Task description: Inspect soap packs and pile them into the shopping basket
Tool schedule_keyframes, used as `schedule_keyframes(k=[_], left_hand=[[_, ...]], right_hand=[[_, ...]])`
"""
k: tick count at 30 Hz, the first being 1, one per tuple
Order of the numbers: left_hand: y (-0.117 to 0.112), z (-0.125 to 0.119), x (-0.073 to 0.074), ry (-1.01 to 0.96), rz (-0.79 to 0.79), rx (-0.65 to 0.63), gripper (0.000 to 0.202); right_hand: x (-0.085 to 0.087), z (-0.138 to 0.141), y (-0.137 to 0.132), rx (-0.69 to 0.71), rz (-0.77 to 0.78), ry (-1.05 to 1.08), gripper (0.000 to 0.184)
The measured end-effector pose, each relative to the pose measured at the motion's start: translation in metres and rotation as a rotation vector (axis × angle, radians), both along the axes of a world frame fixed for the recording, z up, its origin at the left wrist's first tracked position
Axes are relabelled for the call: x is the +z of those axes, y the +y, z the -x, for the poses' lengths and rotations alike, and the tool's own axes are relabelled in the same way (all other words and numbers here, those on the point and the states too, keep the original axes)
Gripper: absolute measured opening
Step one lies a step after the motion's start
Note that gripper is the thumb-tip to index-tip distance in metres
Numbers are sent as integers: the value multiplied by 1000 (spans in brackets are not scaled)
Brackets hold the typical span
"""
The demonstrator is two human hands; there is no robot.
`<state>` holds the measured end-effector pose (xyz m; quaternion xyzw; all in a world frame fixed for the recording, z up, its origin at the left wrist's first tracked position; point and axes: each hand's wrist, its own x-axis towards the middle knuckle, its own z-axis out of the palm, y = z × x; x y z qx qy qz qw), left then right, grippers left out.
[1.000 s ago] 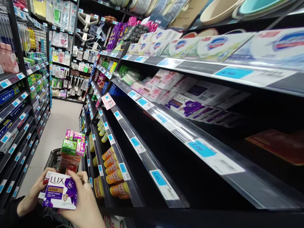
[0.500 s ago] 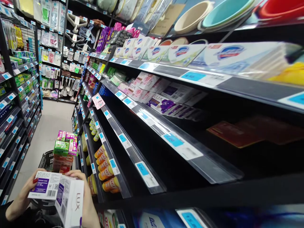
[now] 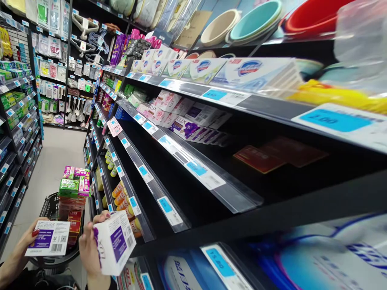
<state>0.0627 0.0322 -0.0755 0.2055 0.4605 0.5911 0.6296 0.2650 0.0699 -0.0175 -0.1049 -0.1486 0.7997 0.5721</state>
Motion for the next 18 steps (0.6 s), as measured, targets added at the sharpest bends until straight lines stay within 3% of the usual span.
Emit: schedule_keyframes(k=[3, 5, 7, 10, 13, 18], left_hand=[[-2, -1, 1, -5, -15, 5, 48], [-3, -1, 0, 3, -23, -5, 48], [-4, -1, -2, 18, -23, -23, 50], [-2, 0, -6, 44, -9, -43, 54], [1, 0, -10, 56, -11, -31, 53], [2, -3, -7, 51, -22, 18, 49]], right_hand=[[2, -3, 1, -182, -29, 12, 20], [5, -8, 3, -287, -86, -88, 24], [9, -14, 7, -300, -167, -260, 33], [12, -21, 12, -306, -417, -543, 65], [8, -20, 11, -355, -600, -670, 80], [4, -13, 2, -347, -543, -626, 79]])
